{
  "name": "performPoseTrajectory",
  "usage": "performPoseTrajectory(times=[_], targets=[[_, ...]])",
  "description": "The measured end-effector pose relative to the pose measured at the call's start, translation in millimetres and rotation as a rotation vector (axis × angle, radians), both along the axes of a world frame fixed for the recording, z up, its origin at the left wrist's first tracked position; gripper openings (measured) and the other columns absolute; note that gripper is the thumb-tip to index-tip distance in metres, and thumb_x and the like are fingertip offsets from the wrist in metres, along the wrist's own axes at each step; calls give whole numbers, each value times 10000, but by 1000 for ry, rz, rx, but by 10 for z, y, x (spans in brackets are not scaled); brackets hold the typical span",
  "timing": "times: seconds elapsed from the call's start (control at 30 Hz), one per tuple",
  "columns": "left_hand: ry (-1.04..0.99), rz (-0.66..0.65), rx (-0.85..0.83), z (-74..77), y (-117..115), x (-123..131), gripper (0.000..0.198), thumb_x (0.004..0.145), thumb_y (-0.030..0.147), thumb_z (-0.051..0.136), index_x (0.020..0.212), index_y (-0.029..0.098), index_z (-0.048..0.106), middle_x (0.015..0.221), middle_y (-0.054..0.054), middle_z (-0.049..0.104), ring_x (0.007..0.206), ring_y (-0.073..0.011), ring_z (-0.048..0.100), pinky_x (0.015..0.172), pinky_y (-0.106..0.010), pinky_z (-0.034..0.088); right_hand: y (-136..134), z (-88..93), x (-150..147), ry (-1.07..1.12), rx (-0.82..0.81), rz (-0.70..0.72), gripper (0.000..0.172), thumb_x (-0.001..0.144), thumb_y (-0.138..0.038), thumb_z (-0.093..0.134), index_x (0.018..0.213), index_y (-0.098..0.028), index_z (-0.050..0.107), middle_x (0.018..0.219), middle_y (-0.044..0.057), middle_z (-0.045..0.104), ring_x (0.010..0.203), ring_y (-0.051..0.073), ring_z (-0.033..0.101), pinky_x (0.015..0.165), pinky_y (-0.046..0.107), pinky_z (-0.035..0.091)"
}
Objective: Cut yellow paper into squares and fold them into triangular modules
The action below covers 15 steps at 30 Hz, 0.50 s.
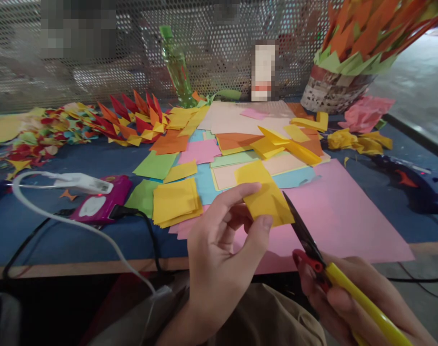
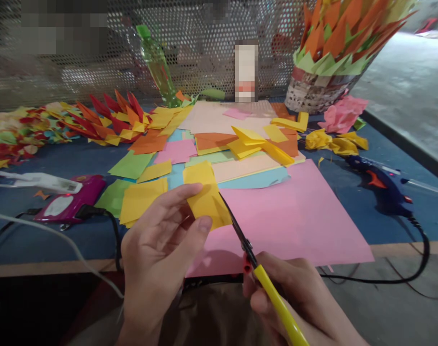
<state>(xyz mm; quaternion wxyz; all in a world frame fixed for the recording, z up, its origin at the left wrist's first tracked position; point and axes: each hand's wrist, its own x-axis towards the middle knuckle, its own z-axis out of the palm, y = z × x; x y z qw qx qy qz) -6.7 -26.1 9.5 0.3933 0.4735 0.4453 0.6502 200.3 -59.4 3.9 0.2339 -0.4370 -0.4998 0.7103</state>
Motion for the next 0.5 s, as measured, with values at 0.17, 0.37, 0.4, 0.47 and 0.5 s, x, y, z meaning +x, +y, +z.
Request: performPoseTrajectory(times=[0.17, 0.37, 0.4, 0.47, 0.5], targets=[[-5, -11, -4, -24, -2, 0, 333, 966, 115, 825, 1250, 289, 820, 1063, 11, 842, 896, -86, 790, 875, -118, 664, 31, -52, 37, 16, 0, 14, 693, 922, -912, 615, 875, -221, 598, 499, -63, 474, 433, 61, 288, 469, 263, 202], [6, -5, -6, -39, 1, -2, 346, 969, 106, 818, 1263, 289, 813, 1073, 16, 844, 914, -78, 787, 899, -110, 653, 26, -209, 139, 25, 69, 114, 647, 1013, -858, 501, 880, -229, 575, 488, -62, 481, 390, 62, 313, 456, 255, 248], [8, -5, -11, -35, 2, -2, 341, 964, 103, 821, 1250, 289, 816, 1063, 19, 846, 892, -72, 784, 881, -101, 650, 15, -210, 143, 14, 71, 109, 639, 1016, -853, 494, 866, -235, 554, 482, -63, 472, 387, 63, 308, 452, 257, 242], [10, -1, -21, -29, 1, -2, 338, 961, 103, 824, 1242, 290, 820, 1040, 22, 847, 866, -69, 781, 855, -93, 648, -7, -176, 133, -31, 62, 72, 623, 1019, -837, 502, 829, -244, 510, 480, -60, 467, 398, 65, 306, 459, 265, 222], [10, 0, -24, -30, 0, -1, 339, 963, 106, 823, 1246, 292, 820, 1040, 21, 847, 866, -71, 781, 851, -94, 649, -17, -142, 120, -55, 50, 49, 627, 1012, -838, 515, 811, -245, 496, 483, -55, 471, 409, 66, 310, 469, 269, 220]])
